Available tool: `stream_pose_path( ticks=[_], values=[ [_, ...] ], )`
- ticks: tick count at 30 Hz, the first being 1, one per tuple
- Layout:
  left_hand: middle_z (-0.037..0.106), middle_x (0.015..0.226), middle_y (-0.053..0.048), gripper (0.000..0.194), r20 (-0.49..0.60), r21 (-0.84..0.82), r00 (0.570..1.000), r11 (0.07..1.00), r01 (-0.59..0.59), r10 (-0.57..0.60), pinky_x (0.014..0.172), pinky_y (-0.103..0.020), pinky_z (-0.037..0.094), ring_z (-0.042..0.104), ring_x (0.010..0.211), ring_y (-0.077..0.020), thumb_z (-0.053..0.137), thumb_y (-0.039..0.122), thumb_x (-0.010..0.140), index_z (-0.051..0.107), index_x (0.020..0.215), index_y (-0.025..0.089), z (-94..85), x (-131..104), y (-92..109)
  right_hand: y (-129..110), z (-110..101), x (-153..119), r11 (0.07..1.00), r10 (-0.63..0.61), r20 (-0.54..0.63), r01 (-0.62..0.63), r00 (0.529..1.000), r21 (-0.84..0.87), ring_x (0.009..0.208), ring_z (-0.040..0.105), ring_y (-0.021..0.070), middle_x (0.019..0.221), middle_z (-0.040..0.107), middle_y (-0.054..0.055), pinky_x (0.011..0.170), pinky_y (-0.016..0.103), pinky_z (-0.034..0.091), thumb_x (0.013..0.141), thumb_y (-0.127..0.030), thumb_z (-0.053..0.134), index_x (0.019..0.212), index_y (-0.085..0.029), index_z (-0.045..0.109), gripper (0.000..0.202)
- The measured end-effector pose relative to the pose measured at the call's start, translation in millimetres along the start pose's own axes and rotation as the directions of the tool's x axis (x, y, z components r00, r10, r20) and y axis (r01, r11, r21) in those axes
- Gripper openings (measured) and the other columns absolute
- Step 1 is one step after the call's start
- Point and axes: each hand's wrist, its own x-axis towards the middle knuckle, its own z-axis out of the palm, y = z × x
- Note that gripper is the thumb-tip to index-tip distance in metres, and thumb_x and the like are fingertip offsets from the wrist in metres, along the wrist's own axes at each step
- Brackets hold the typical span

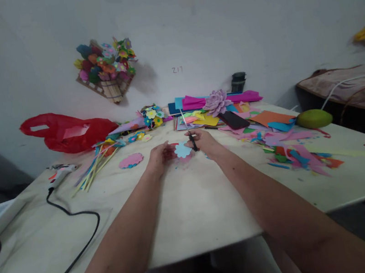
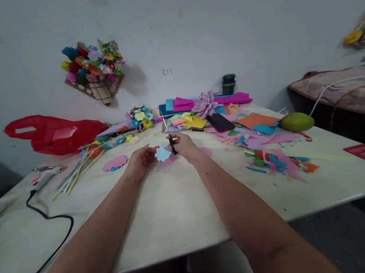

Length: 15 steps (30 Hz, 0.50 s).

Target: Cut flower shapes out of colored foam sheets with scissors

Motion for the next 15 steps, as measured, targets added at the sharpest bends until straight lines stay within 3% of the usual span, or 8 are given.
stream_pose_path(
  ticks=[3,6,9,11,15],
  values=[
    [0.063,0.062,-0.007,0.032,0.029,0.051,1.0,0.999,-0.004,0.003,0.058,-0.03,0.048,0.06,0.055,-0.0165,0.07,0.045,0.065,0.065,0.067,0.013,0.6,-1,0,4,-1,3,0.999,-0.035,-0.027,0.036,0.999,0.015,0.05,0.053,0.0097,0.059,0.058,-0.005,0.048,0.021,0.038,0.049,-0.02,0.08,0.091,-0.016,0.058,0.047],
    [0.063,0.059,-0.006,0.03,0.109,0.144,0.994,0.989,-0.043,0.027,0.057,-0.029,0.046,0.058,0.053,-0.0153,0.079,0.038,0.055,0.063,0.064,0.014,3.7,-3,0,9,-2,7,0.998,-0.062,-0.031,0.063,0.998,0.023,0.051,0.053,0.0097,0.06,0.057,-0.005,0.049,0.021,0.039,0.048,-0.023,0.081,0.092,-0.017,0.058,0.05],
    [0.063,0.058,-0.005,0.03,0.115,0.127,0.992,0.99,-0.064,0.05,0.06,-0.031,0.047,0.058,0.053,-0.016,0.081,0.035,0.05,0.062,0.061,0.015,6.7,-6,3,10,-3,10,0.995,-0.087,-0.033,0.088,0.996,0.036,0.052,0.054,0.0101,0.058,0.057,-0.006,0.049,0.021,0.04,0.047,-0.024,0.081,0.091,-0.017,0.057,0.051],
    [0.062,0.058,-0.005,0.03,0.062,0.106,0.993,0.989,-0.103,0.097,0.064,-0.033,0.048,0.059,0.057,-0.0175,0.078,0.04,0.054,0.064,0.064,0.015,5.5,-5,6,8,-4,11,0.994,-0.094,-0.07,0.097,0.993,0.04,0.052,0.054,0.0101,0.058,0.057,-0.006,0.049,0.021,0.04,0.047,-0.024,0.081,0.091,-0.017,0.057,0.051],
    [0.065,0.067,-0.006,0.023,-0.223,0.211,0.941,0.955,-0.208,0.254,0.066,-0.031,0.045,0.059,0.067,-0.0191,0.07,0.039,0.062,0.064,0.065,0.017,-8.5,3,7,5,-10,14,0.995,-0.094,-0.226,0.1,0.97,0.014,0.048,0.05,0.0086,0.06,0.056,-0.006,0.046,0.021,0.039,0.051,-0.025,0.078,0.092,-0.018,0.055,0.047]
  ],
)
